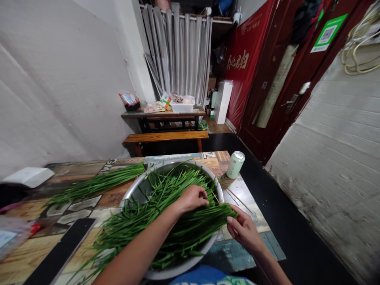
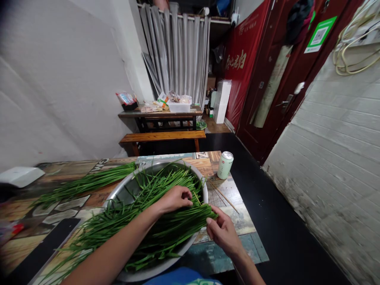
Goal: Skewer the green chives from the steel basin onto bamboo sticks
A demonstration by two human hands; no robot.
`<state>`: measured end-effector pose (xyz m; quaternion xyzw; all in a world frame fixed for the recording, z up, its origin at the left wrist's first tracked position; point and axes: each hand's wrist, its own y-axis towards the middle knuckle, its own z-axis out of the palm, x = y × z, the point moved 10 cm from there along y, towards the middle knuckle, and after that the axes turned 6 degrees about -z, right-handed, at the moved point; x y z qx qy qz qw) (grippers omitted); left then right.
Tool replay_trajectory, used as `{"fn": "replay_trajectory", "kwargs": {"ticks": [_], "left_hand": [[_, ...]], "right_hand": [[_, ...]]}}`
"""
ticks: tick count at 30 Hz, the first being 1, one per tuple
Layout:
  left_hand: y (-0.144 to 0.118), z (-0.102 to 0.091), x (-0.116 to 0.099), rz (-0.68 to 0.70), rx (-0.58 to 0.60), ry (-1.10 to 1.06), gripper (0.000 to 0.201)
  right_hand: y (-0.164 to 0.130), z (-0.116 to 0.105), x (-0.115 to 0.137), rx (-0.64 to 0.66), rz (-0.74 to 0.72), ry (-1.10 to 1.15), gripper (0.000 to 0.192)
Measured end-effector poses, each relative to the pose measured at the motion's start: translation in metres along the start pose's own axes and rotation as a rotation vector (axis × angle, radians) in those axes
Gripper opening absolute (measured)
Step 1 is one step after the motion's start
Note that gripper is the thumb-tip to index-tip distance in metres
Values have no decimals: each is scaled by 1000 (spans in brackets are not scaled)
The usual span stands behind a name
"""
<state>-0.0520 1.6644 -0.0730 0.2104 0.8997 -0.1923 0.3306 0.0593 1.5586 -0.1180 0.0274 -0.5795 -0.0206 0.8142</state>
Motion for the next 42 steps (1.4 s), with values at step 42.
{"fn": "replay_trajectory", "kwargs": {"ticks": [42], "left_hand": [[0, -4, -7, 38, -129, -334, 27]], "right_hand": [[9, 2, -5, -12, 101, 76, 33]]}}
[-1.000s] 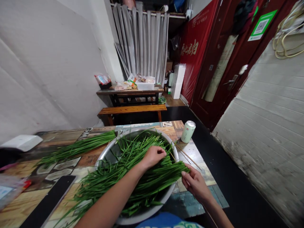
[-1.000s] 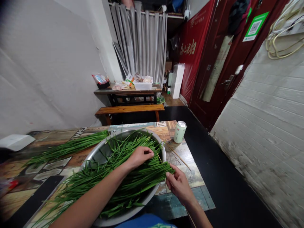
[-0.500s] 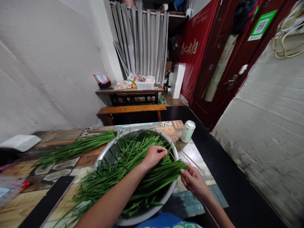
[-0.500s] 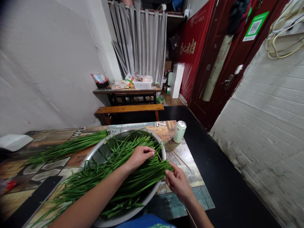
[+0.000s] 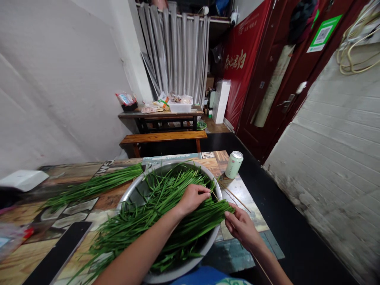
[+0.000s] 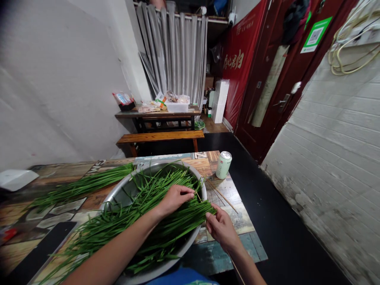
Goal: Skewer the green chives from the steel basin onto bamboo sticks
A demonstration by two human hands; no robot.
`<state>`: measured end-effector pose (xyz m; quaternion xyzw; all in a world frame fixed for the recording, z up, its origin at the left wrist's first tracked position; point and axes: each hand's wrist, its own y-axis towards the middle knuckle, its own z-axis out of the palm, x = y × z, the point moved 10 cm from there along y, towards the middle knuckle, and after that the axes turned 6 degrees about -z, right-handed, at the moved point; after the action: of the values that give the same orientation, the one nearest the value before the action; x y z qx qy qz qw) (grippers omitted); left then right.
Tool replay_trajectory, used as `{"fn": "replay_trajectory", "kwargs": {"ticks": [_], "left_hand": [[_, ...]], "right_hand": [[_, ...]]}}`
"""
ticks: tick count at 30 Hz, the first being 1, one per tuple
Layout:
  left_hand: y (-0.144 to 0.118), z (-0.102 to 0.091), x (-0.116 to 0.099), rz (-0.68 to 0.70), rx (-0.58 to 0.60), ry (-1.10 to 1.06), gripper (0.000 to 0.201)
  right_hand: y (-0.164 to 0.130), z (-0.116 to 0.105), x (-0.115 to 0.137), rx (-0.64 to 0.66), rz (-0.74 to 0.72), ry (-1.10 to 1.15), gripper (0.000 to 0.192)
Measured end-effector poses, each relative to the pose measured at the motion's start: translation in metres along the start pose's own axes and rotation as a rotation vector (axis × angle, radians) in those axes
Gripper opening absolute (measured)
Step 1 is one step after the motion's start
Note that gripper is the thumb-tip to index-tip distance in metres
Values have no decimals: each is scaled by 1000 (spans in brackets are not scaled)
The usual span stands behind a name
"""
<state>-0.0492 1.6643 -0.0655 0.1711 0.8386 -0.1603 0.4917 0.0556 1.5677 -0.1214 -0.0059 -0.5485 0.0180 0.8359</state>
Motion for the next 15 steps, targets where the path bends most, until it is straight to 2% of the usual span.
{"fn": "replay_trajectory", "kwargs": {"ticks": [2, 5, 7, 9, 12, 13, 15], "left_hand": [[-5, 9, -5, 14, 72, 19, 27], [-15, 25, -19, 70, 251, 64, 27], [-21, 25, -27, 95, 311, 99, 28], [-23, 9, -33, 80, 249, 139, 28], [-26, -24, -44, 57, 91, 125, 30], [-28, -30, -49, 55, 83, 82, 34], [-34, -33, -57, 42, 157, -45, 51]], "right_hand": [[1, -1, -1, -6, 0, 4, 37], [1, -1, -2, -8, 6, 6, 47], [1, -1, -2, -15, 5, 8, 51], [0, -1, -1, -29, -2, 6, 53], [-3, 2, 4, -40, -13, -9, 51], [-5, 5, 9, -42, -26, -15, 49], [-6, 11, 24, -34, -76, -31, 46]]}}
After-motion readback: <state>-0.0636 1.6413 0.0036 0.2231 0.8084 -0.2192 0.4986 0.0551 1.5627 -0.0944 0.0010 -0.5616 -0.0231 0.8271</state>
